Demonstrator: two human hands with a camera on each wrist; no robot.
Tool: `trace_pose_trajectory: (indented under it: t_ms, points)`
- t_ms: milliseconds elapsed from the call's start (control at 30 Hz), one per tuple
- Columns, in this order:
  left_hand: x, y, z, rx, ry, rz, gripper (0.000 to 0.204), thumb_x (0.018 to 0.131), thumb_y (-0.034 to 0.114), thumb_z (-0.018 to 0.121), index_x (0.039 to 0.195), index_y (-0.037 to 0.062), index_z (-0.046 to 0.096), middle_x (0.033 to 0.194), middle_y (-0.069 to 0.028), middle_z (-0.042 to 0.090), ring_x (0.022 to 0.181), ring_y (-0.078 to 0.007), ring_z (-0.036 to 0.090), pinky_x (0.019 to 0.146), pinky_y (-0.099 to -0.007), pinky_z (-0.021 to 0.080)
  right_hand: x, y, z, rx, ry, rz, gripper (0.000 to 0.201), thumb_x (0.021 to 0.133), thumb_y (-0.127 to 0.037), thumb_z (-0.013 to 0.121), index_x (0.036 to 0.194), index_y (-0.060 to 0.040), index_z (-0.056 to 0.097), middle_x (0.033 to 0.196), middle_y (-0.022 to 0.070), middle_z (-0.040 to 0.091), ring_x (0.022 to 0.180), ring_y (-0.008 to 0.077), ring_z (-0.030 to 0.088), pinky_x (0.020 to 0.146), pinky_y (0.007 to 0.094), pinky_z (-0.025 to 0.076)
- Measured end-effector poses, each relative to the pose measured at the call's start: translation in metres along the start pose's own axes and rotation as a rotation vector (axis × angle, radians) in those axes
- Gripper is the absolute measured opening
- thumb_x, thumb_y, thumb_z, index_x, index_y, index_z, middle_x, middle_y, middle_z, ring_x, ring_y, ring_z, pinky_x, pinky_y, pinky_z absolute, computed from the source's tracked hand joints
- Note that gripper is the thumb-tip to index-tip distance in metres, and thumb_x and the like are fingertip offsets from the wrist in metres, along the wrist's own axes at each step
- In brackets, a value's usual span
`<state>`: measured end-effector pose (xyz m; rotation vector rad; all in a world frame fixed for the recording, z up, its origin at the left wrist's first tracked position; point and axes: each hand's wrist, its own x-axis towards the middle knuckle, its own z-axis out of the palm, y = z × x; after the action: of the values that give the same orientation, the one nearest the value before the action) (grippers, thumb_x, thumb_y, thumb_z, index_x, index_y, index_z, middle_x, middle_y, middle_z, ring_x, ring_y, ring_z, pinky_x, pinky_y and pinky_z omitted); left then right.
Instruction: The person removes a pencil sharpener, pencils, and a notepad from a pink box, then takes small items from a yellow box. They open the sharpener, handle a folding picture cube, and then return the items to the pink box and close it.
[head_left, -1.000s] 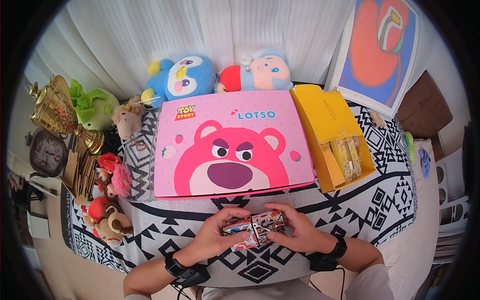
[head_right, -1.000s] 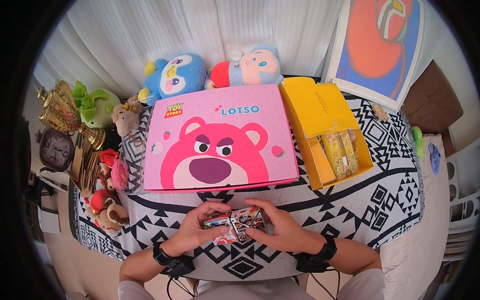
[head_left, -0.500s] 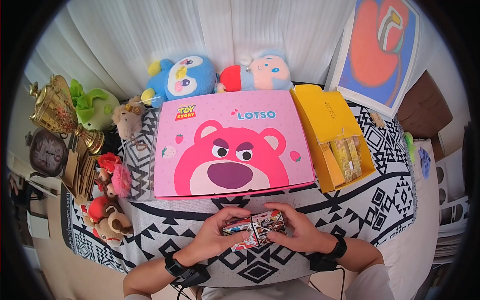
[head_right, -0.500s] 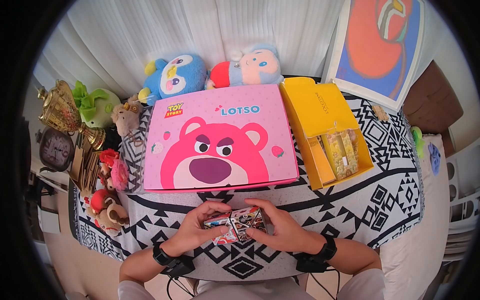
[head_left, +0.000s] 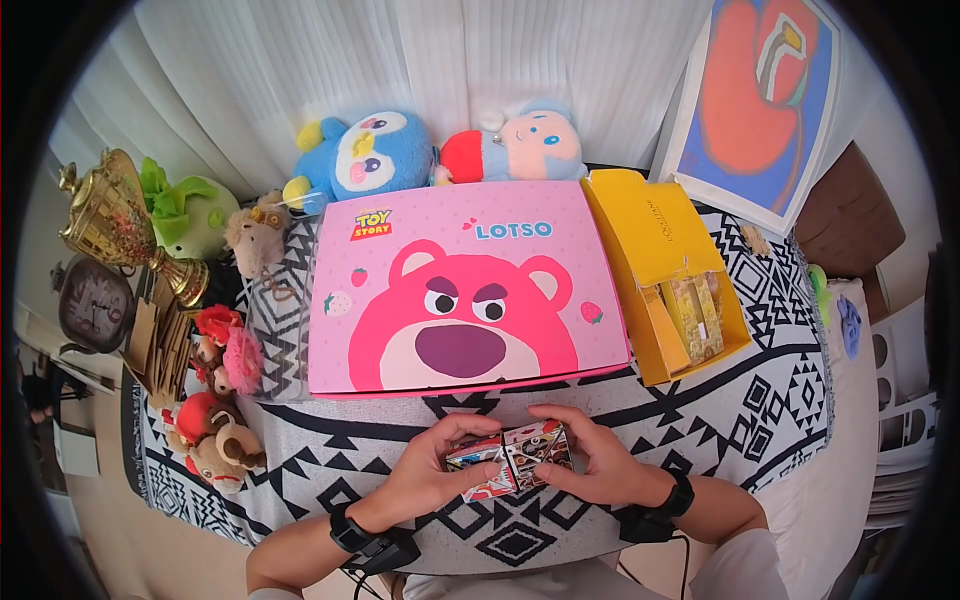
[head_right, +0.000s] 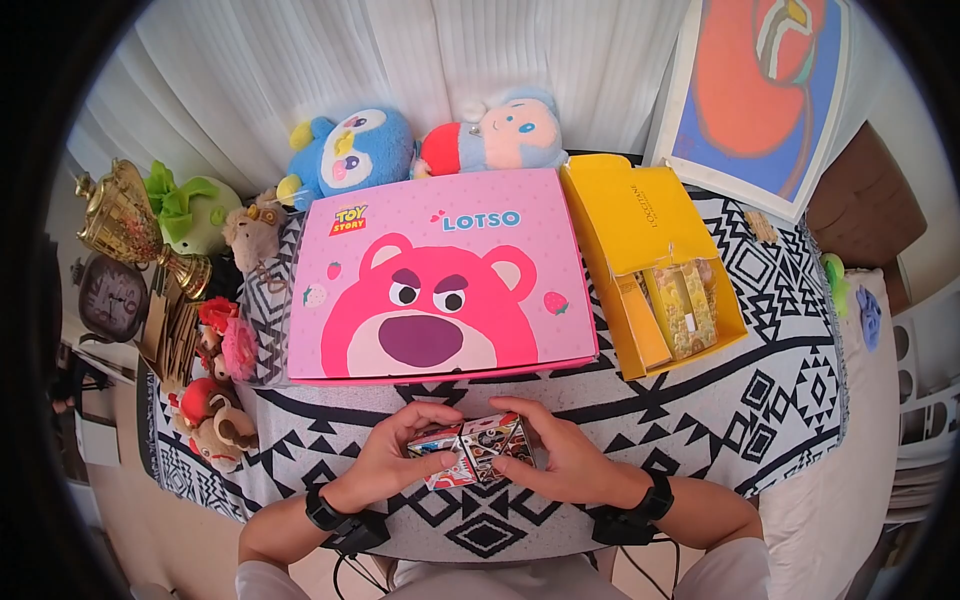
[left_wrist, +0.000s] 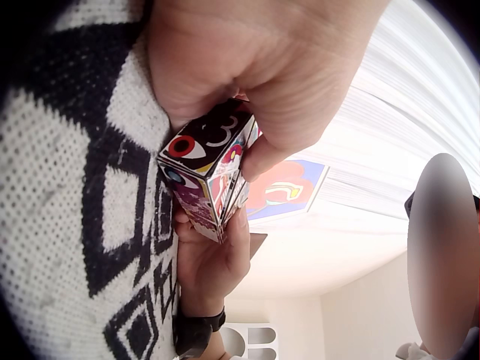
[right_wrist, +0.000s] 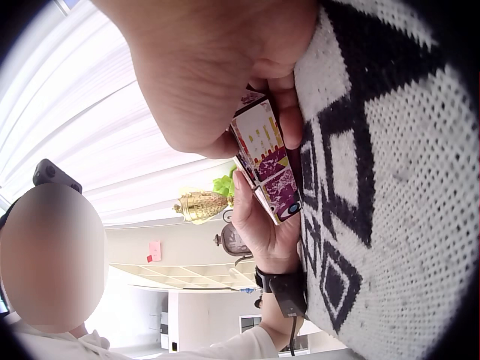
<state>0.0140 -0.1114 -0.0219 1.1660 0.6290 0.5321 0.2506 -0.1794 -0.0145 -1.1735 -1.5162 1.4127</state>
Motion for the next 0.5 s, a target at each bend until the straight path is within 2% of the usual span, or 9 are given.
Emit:
trace_pose_trajectory:
  t_ms: [167,267,367,500]
  points:
    - [0.0004,-0.0014,-0.0029,-0.059,0.003,0.014,0.042,0.086,0.003,0.069,0.123,-0.001,0.05,0.121,-0.0106,0.057,0.112,-0.0147,0.055,0.095,-0.0279,0.045,-0.0003,-0.0043,-0.0021,0.039,-0.016,0.042,0.064,0.088,-0.014,0.068,0.141,-0.0019,0.032,0.115,0.0135,0.059,0.105,0.0173,0.059,0.092,0.0324,0.047]
    - [-0.0002,-0.0011,-0.0043,-0.215,0.078,-0.087,0.042,0.087,0.004,0.069,0.124,-0.0008,0.05,0.124,-0.0125,0.057,0.114,-0.0161,0.055,0.096,-0.0286,0.045,-0.0003,-0.003,-0.0012,0.052,0.017,-0.005,0.066,0.088,-0.013,0.069,0.141,-0.0018,0.031,0.116,0.0122,0.058,0.108,0.0168,0.058,0.095,0.0326,0.046]
    - [0.0004,0.0003,-0.0023,-0.198,0.086,-0.08,0.047,0.085,0.003,0.069,0.126,-0.0006,0.048,0.12,-0.0128,0.059,0.113,-0.0165,0.056,0.096,-0.0302,0.047,-0.0005,0.0055,0.0003,0.142,0.04,0.013,0.067,0.089,-0.011,0.068,0.142,-0.0019,0.028,0.118,0.0125,0.058,0.11,0.0159,0.057,0.095,0.0321,0.047]
    - [-0.0003,0.0021,-0.0021,-0.195,0.054,-0.08,0.058,0.082,0.005,0.073,0.131,-0.0008,0.044,0.125,-0.0121,0.056,0.116,-0.0167,0.054,0.1,-0.0315,0.044,-0.0004,0.003,0.0014,0.256,0.076,0.056,0.062,0.09,-0.009,0.066,0.139,-0.0007,0.03,0.117,0.0133,0.058,0.108,0.0147,0.057,0.093,0.0304,0.047]
